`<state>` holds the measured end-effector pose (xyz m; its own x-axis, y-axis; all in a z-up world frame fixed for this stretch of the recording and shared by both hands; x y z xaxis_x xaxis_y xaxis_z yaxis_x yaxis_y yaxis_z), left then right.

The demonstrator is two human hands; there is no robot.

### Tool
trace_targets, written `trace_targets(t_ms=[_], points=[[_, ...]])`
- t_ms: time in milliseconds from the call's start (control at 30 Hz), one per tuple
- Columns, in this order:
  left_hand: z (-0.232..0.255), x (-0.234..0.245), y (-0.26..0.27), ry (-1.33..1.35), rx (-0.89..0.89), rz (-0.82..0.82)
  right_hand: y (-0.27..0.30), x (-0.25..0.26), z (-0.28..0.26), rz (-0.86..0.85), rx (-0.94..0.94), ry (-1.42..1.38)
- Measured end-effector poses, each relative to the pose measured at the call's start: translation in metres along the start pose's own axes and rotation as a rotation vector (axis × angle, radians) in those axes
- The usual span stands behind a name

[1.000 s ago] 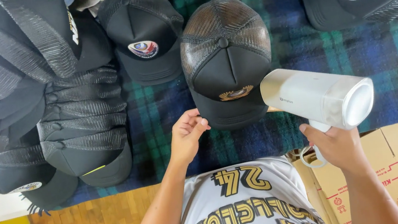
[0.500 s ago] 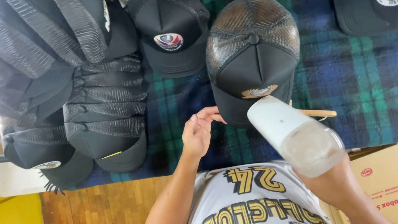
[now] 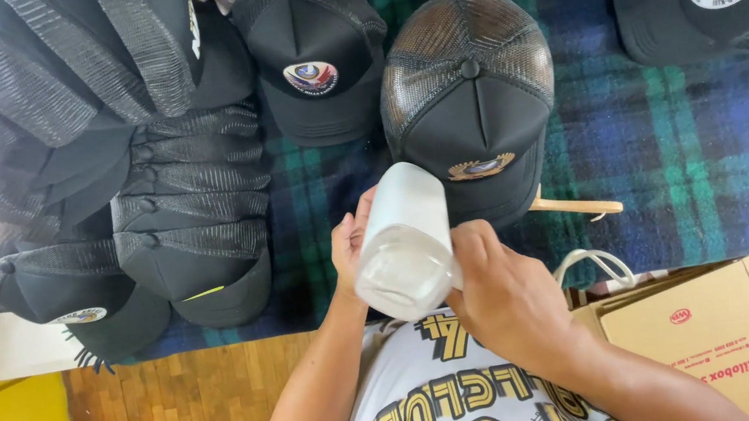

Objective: The person is cleaning a black mesh cap by first brushing it with a wooden brush and then using a handheld steamer to remove wrinkles or shape it.

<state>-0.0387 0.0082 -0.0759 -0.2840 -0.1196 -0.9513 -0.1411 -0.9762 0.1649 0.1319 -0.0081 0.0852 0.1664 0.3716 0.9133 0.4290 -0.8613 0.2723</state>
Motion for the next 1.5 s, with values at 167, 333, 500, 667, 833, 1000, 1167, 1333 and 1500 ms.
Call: trace_targets(t_ms=[167,333,500,667,833,1000,1167,1333,1500], points=[[0.001,-0.007,0.000,0.017,0.013,0.019,0.005,0.001,0.001,0.087,0.051,0.010],[0.003,-0.003,-0.003,-0.149,0.012,-0.107,0.030,-0.014,0.039,-0.063,-0.115,-0.083],[0.007,-0.012,-0.003,-0.260,-0.101,-0.166,0.056,-0.017,0.085,-0.158,-0.468,-0.119],[-0.004,0.025,-0.012,-0.290,-0.073,-0.236,0.068,-0.036,0.137,0.003,-0.629,-0.154],[-0.004,0.018,-0.012,-0.307,-0.065,-0.261,0.069,-0.051,0.189,0.478,-0.517,-0.051],[-0.006,0.020,-0.011,-0.306,-0.069,-0.264,0.060,-0.026,0.190,0.395,-0.661,-0.388],[-0.001,0.006,-0.008,-0.301,-0.079,-0.268,0.063,-0.044,0.180,0.151,-0.884,-0.309],[0.005,-0.017,-0.004,-0.340,-0.043,-0.210,0.060,-0.022,0.120,0.051,-0.707,-0.457],[0.006,-0.016,-0.003,-0.320,-0.094,-0.220,0.054,-0.029,0.086,-0.210,-0.657,-0.324]])
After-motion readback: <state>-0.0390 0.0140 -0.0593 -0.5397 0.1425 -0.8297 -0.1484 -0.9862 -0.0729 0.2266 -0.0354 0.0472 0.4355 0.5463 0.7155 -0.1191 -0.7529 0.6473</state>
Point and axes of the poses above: each hand's wrist, its own y-axis away from the middle knuckle, its own x-axis out of the back of the hand, z = x × y, the point moved 5 cm from there along -y, towards the middle knuckle, and after that the axes turned 12 degrees about y, right-handed, at the moved point
